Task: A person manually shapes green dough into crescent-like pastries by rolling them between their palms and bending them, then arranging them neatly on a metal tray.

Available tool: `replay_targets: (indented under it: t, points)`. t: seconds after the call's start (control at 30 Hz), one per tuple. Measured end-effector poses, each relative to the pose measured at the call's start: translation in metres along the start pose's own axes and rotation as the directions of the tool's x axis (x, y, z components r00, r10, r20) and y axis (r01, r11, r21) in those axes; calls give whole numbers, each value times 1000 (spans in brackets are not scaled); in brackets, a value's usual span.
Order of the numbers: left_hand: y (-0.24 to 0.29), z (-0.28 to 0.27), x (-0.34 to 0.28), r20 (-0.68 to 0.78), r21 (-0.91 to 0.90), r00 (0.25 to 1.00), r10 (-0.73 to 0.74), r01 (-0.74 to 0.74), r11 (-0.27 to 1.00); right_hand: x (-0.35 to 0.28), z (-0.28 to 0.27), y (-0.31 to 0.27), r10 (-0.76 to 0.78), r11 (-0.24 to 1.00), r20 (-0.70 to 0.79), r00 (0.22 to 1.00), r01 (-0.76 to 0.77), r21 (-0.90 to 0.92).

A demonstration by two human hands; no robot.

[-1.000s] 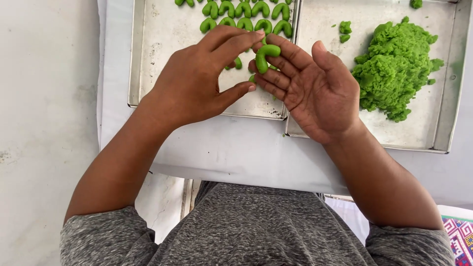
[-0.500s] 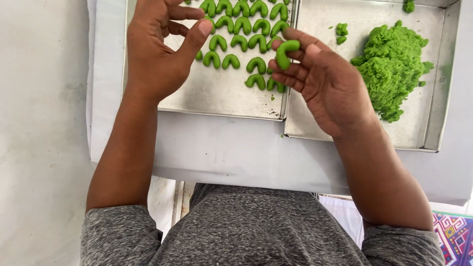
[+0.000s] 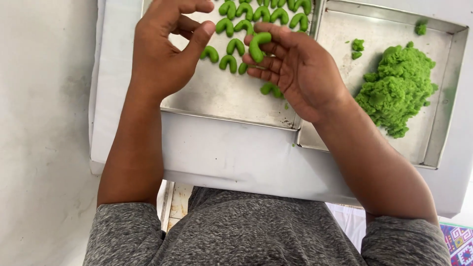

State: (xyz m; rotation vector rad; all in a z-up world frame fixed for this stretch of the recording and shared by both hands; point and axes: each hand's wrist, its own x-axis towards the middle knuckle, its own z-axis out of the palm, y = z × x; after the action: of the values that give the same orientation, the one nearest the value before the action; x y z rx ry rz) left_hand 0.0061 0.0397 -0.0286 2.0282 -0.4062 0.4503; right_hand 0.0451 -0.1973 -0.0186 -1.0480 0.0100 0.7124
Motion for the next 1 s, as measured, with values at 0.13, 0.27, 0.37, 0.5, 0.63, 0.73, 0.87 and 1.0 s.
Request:
replay_targets:
  t: [0.13,0.27,0.37,0.5,0.63,0.73,0.87,1.0]
  points:
    - [1,-7,3,163,75,985,-56,44,996,14,11,-2,-1,1000,36,999,1,6]
    - [5,1,0,270,165,960,-73,28,986,13,15,2,2,1000,57,998,-1,-22]
    - [3,12,-1,312,318,943,-113,8,948,9,11,5,21,1000,48,999,-20,-5]
    - [1,24,0,375,408,910,-176,8,913,3,9,9,57,998,13,998,-57,-33]
    - [0,31,-2,361,376,918,-165,19,926,-2,7,12,75,997,7,997,-75,-6]
    - [2,32,-5,379,381,914,-148,-9,924,-7,5,14,58,998,0,998,-58,1]
    - [4,34,-6,402,333,898,-179,39,942,-12,3,16,93,994,7,996,-93,56]
    - [2,35,-8,423,312,888,-182,46,949,-17,8,13,123,991,17,992,-123,57]
